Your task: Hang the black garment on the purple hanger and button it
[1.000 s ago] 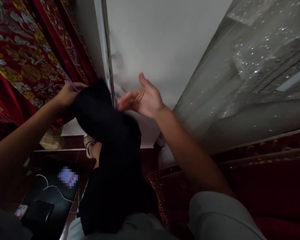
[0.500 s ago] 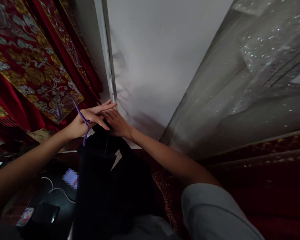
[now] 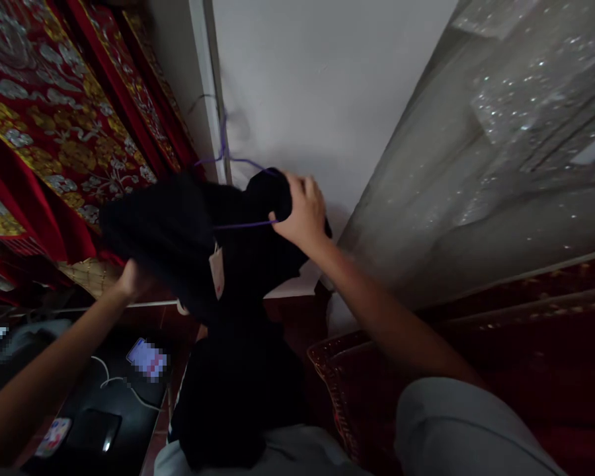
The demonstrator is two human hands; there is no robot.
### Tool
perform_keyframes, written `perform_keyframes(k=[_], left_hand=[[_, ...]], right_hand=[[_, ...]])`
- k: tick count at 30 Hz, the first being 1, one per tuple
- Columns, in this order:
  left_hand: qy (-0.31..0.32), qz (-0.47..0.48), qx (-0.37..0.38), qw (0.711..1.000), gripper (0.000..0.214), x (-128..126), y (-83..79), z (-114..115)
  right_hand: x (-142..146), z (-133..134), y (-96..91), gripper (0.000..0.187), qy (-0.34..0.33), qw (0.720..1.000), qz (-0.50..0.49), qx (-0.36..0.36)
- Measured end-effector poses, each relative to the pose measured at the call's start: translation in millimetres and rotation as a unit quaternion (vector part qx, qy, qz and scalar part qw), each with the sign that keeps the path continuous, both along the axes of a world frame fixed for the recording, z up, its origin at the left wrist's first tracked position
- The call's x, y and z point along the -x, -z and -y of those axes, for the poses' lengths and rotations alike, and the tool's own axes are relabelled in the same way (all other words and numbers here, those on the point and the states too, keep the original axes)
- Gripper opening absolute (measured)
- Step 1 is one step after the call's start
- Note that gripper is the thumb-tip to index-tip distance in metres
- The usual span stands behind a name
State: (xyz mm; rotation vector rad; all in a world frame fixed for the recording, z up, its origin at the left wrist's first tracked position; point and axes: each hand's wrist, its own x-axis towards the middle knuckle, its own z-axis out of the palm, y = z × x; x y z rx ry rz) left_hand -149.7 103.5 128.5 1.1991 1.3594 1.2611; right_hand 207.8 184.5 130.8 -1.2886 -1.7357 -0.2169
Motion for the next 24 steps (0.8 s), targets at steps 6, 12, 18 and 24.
perform_keyframes(k=[6,12,18,24], left_hand=[[0.124,0.127,0.005,0.984,0.058,-13,46.6,6],[-0.123,0.14,-0.147,0.971,0.051,-51,55.0,6],[-0.12,0.201,-0.052,0.971,0.016,-59,65.5,14],[-0.152,0.255,0.007,0.955,0.022,-56,93.9,40]], right_hand=[[-11,-20,-39.8,0.069,0.033,0.999,-0.011,0.015],[6,4,-52.5,0.082,-0.004,0.998,0.056,0.04],[11,39,-33.6,0.084,-0.061,0.994,0.087,0.023],[68,54,21.0,0.033,-0.179,0.983,-0.047,0.007]])
